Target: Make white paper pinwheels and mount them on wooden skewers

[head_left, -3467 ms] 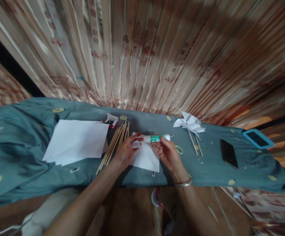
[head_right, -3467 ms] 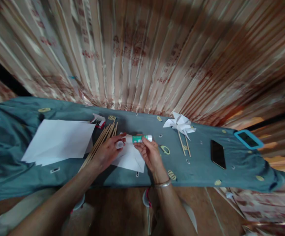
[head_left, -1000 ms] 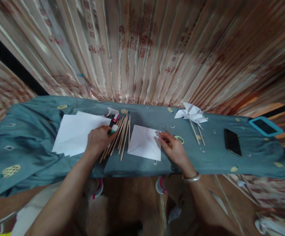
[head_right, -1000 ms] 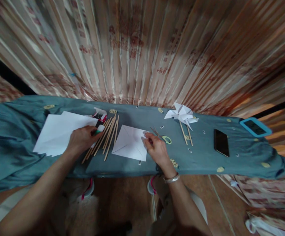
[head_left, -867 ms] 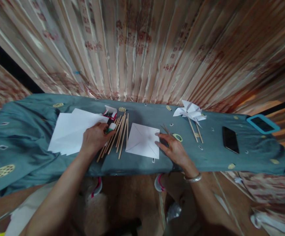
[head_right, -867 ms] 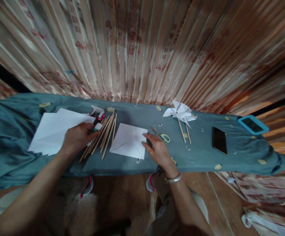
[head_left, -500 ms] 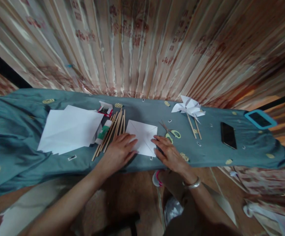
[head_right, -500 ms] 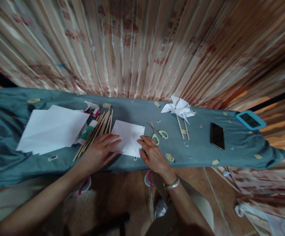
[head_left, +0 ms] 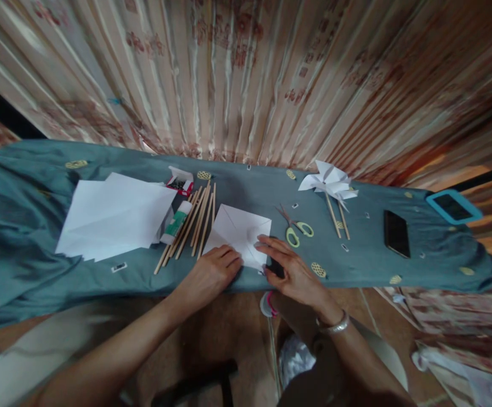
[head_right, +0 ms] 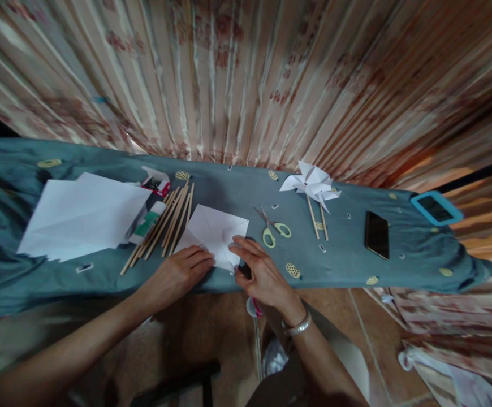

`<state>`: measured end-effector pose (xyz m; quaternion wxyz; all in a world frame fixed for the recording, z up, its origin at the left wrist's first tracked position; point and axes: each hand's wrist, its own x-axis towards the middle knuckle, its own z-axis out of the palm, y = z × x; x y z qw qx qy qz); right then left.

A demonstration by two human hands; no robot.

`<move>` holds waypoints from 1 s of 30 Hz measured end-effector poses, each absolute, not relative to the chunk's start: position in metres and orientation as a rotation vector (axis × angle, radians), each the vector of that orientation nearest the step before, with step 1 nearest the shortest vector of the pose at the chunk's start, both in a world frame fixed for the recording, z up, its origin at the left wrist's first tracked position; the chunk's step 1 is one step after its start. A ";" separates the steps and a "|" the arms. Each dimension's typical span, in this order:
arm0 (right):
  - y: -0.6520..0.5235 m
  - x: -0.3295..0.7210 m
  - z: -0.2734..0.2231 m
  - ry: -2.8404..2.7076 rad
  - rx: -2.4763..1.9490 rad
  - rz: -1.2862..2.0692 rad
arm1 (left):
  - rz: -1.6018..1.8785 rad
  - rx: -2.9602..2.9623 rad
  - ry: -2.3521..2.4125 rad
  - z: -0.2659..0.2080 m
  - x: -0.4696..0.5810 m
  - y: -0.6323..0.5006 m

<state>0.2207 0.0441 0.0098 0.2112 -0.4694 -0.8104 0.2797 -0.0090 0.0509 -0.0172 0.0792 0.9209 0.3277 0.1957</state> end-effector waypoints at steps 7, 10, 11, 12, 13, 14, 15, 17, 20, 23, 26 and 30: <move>0.044 0.212 0.003 -2.057 -1.296 0.996 | 0.655 2.705 1.011 -0.015 -0.015 0.043; 0.044 0.206 -0.003 -1.924 -1.315 1.055 | 0.676 2.704 1.006 -0.015 -0.016 0.040; 0.044 0.204 -0.005 -1.887 -1.319 1.060 | 0.671 2.703 1.005 -0.015 -0.015 0.040; 0.044 0.203 -0.007 -1.852 -1.322 1.059 | 0.665 2.697 1.006 -0.016 -0.015 0.039; 0.045 0.201 -0.008 -1.818 -1.323 1.054 | 0.661 2.687 1.008 -0.016 -0.015 0.039; 0.045 0.199 -0.008 -1.786 -1.323 1.047 | 0.659 2.673 1.011 -0.016 -0.015 0.039; 0.045 0.197 -0.009 -1.758 -1.322 1.041 | 0.660 2.657 1.018 -0.015 -0.014 0.039; 0.046 0.194 -0.009 -1.730 -1.307 1.044 | 0.666 2.632 1.028 -0.015 -0.014 0.039; 0.047 0.191 -0.010 -1.735 -1.291 1.052 | 0.660 2.615 1.041 -0.014 -0.014 0.039; 0.047 0.189 -0.011 -1.742 -1.330 1.012 | 0.664 2.595 1.069 -0.014 -0.014 0.038; 0.047 0.186 -0.012 -1.777 -1.382 0.939 | 0.696 2.568 1.081 -0.014 -0.015 0.037; 0.046 0.182 -0.012 -1.826 -1.421 0.853 | 0.710 2.602 1.030 -0.016 -0.016 0.037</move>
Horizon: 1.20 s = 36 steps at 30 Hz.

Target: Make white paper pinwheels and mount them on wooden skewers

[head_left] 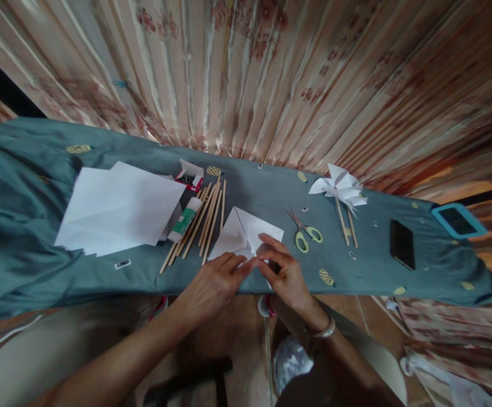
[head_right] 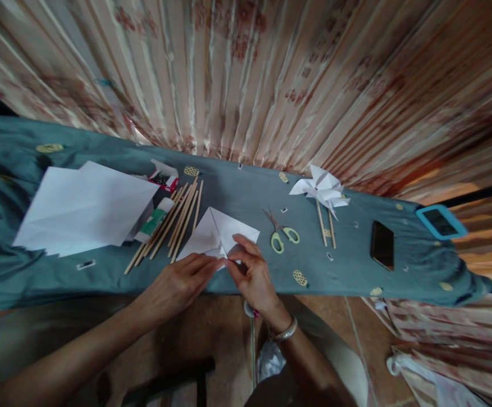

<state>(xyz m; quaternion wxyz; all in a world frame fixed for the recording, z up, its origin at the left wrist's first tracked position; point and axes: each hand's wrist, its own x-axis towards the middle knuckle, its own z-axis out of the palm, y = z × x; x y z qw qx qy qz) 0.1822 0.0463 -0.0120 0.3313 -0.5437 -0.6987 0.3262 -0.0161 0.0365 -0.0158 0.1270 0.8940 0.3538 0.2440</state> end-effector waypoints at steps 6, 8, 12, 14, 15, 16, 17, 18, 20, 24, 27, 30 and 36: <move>0.044 0.180 -0.012 -1.832 -1.444 0.811 | 0.698 2.607 1.039 -0.017 -0.014 0.037; 0.043 0.179 -0.012 -1.835 -1.470 0.764 | 0.682 2.612 1.044 -0.018 -0.013 0.037; 0.042 0.177 -0.012 -1.835 -1.502 0.705 | 0.652 2.621 1.069 -0.019 -0.012 0.037; 0.041 0.177 -0.012 -1.836 -1.508 0.701 | 0.636 2.622 1.079 -0.020 -0.011 0.037; 0.041 0.177 -0.011 -1.836 -1.511 0.701 | 0.633 2.626 1.082 -0.021 -0.011 0.038; 0.041 0.177 -0.011 -1.836 -1.514 0.701 | 0.634 2.632 1.084 -0.021 -0.011 0.038; 0.041 0.177 -0.011 -1.833 -1.517 0.701 | 0.638 2.636 1.087 -0.021 -0.011 0.038; 0.041 0.177 -0.011 -1.828 -1.520 0.701 | 0.642 2.638 1.092 -0.022 -0.010 0.038; 0.041 0.177 -0.012 -1.820 -1.525 0.703 | 0.645 2.636 1.103 -0.022 -0.009 0.038; 0.041 0.178 -0.014 -1.823 -1.526 0.691 | 0.622 2.647 1.143 -0.021 -0.007 0.037; 0.042 0.178 -0.015 -1.833 -1.520 0.666 | 0.594 2.664 1.174 -0.021 -0.006 0.036; 0.042 0.178 -0.016 -1.849 -1.516 0.654 | 0.595 2.688 1.180 -0.020 -0.006 0.035; 0.043 0.176 -0.014 -1.842 -1.519 0.639 | 0.645 2.729 1.190 -0.023 -0.005 0.036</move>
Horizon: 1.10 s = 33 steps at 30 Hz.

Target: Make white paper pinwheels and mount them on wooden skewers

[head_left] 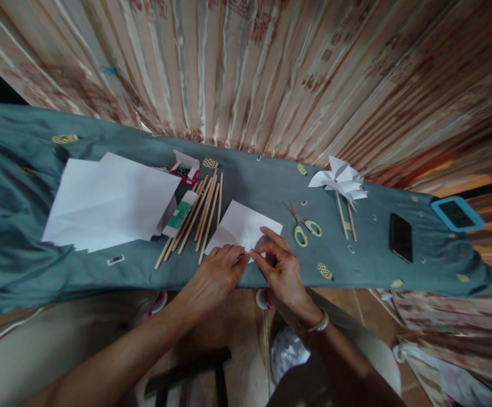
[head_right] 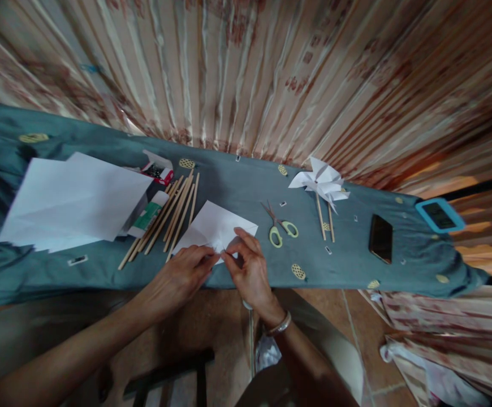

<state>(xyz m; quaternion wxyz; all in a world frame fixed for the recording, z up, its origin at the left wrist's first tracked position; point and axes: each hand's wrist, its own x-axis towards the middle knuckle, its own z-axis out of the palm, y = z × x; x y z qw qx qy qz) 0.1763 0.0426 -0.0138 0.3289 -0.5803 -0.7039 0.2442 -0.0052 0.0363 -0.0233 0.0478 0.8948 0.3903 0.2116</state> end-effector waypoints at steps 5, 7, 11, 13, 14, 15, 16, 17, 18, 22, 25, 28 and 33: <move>0.043 0.176 -0.013 -1.838 -1.508 0.642 | 0.629 2.754 1.205 -0.024 -0.005 0.037; 0.044 0.176 -0.013 -1.843 -1.507 0.641 | 0.626 2.760 1.199 -0.024 -0.005 0.038; 0.044 0.176 -0.014 -1.848 -1.506 0.632 | 0.635 2.768 1.206 -0.024 -0.004 0.039; 0.044 0.175 -0.015 -1.841 -1.508 0.636 | 0.612 2.769 1.217 -0.024 -0.004 0.039; 0.043 0.175 -0.015 -1.837 -1.508 0.641 | 0.592 2.768 1.221 -0.024 -0.004 0.039; 0.043 0.174 -0.015 -1.834 -1.506 0.645 | 0.572 2.768 1.222 -0.023 -0.004 0.038; 0.043 0.174 -0.015 -1.834 -1.502 0.650 | 0.553 2.767 1.223 -0.022 -0.004 0.038; 0.043 0.174 -0.015 -1.834 -1.496 0.653 | 0.534 2.764 1.224 -0.021 -0.004 0.038; 0.043 0.173 -0.016 -1.834 -1.490 0.654 | 0.517 2.762 1.222 -0.020 -0.004 0.038; 0.042 0.173 -0.018 -1.840 -1.475 0.650 | 0.506 2.762 1.220 -0.018 -0.003 0.037; 0.043 0.173 -0.019 -1.840 -1.472 0.648 | 0.546 2.777 1.224 -0.020 -0.003 0.036; 0.043 0.171 -0.019 -1.838 -1.473 0.645 | 0.578 2.776 1.236 -0.022 -0.003 0.036; 0.044 0.171 -0.018 -1.826 -1.468 0.645 | 0.566 2.771 1.243 -0.023 -0.004 0.037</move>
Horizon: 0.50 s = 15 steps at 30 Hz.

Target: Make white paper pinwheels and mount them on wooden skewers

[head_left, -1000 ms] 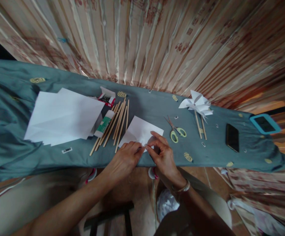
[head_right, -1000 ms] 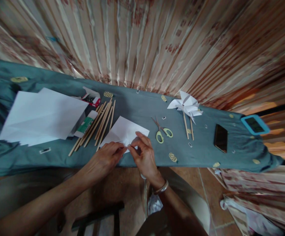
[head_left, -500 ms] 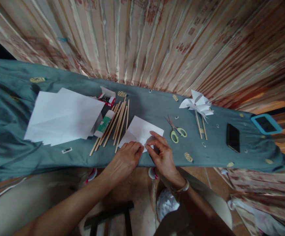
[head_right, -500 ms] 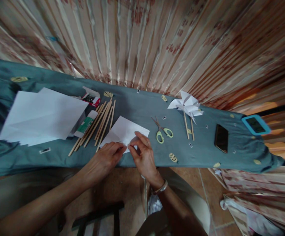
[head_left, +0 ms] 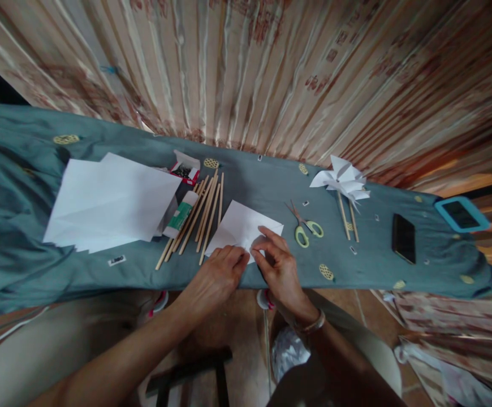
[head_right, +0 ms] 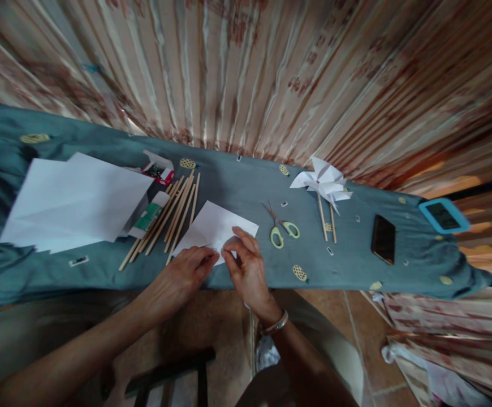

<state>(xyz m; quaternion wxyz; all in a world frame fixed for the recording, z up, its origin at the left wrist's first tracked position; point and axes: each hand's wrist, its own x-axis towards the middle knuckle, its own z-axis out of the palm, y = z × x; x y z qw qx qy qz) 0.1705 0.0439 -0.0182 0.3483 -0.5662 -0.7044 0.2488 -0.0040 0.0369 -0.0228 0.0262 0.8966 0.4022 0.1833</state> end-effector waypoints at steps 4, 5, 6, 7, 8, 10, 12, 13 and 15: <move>0.044 0.170 -0.019 -1.824 -1.468 0.643 | 0.526 2.765 1.230 -0.021 -0.004 0.037; 0.044 0.170 -0.019 -1.827 -1.471 0.642 | 0.521 2.763 1.226 -0.020 -0.004 0.037; 0.044 0.170 -0.019 -1.830 -1.473 0.639 | 0.520 2.761 1.221 -0.020 -0.004 0.037; 0.044 0.170 -0.018 -1.832 -1.474 0.635 | 0.517 2.757 1.217 -0.019 -0.004 0.037; 0.044 0.170 -0.018 -1.836 -1.472 0.631 | 0.515 2.751 1.216 -0.019 -0.004 0.037; 0.043 0.169 -0.018 -1.848 -1.467 0.623 | 0.520 2.745 1.219 -0.019 -0.004 0.037; 0.043 0.169 -0.017 -1.878 -1.452 0.603 | 0.554 2.749 1.230 -0.020 -0.003 0.037; 0.043 0.169 -0.016 -1.901 -1.443 0.587 | 0.576 2.753 1.234 -0.021 -0.003 0.037; 0.042 0.168 -0.016 -1.952 -1.423 0.548 | 0.608 2.759 1.229 -0.022 -0.003 0.037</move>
